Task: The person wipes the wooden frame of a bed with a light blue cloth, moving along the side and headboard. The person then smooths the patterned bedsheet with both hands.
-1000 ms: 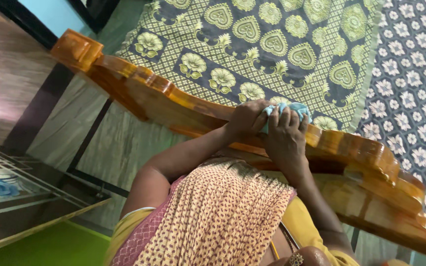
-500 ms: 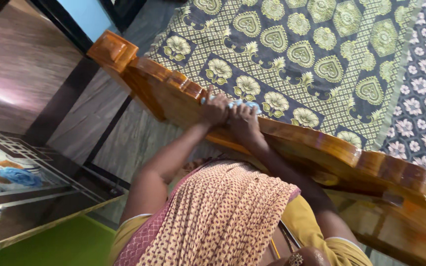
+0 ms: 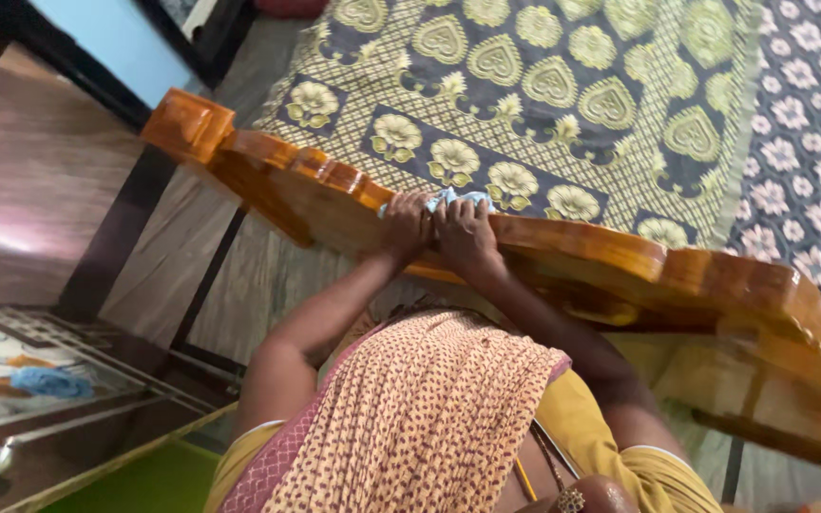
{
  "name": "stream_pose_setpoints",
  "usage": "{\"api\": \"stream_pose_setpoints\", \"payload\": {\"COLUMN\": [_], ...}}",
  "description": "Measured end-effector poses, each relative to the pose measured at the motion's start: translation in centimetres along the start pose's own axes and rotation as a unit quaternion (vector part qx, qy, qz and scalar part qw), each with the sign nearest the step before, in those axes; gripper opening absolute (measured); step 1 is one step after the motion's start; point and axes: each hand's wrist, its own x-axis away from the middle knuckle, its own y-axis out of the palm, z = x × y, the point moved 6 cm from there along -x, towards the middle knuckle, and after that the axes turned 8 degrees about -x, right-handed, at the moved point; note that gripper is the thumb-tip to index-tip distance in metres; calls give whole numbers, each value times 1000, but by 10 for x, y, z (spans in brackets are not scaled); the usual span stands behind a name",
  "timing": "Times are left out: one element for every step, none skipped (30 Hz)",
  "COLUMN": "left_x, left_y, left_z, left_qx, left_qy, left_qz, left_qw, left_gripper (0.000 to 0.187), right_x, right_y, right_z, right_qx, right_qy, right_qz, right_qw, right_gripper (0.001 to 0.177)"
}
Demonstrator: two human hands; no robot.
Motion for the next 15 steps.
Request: {"api": "stream_pose_setpoints", "payload": {"left_x": [-2,-4,-9,-14,-20,-26,-32,-39,-44,-50,-56,-61,-65,-70,-75], "left_y": [0,0,-1,-5,-9,-14,-20,-26,-32,-35,-37,-38,-41,-44,-47], "left_z": [14,27,41,57,71,86,101,116,130,142,153,164,176,187,198], "left_qx": [21,43,64,86,107,128,138,149,158,157,156,155,164,173,181], "left_qy": [-9,-18,-26,-24,-21,-19,-4,11,25,26,27,27,39,50,62], "left_qz": [-11,-22,-32,-36,-40,-45,-31,-18,-5,-13,-20,-27,-20,-13,-5], "left_qw": [1000,999,997,995,993,991,990,989,987,987,987,987,986,984,981], "left_gripper": [35,35,36,36,36,37,35,34,32,33,33,34,32,31,30], "right_x": [12,21,31,40,47,55,62,70,78,87,94,102,110,118,125], "right_y": [-12,-25,-39,-52,-63,-74,-86,-99,-111,-124,-135,-145,-155,-164,-173], "right_z": [8,14,23,30,38,46,52,60,66,72,80,87,94,100,108], "right_qx": [18,32,49,66,59,52,43,50,56,61,50,39,28,19,11], "right_qy": [-6,-2,2,5,11,16,20,22,23,23,32,40,47,54,61], "right_qz": [12,30,49,67,70,73,76,85,94,102,101,100,100,99,98], "right_qw": [1000,999,998,996,996,996,996,995,994,993,993,993,993,993,993], "right_gripper": [58,54,50,47,47,47,47,47,47,47,48,48,48,51,54]}}
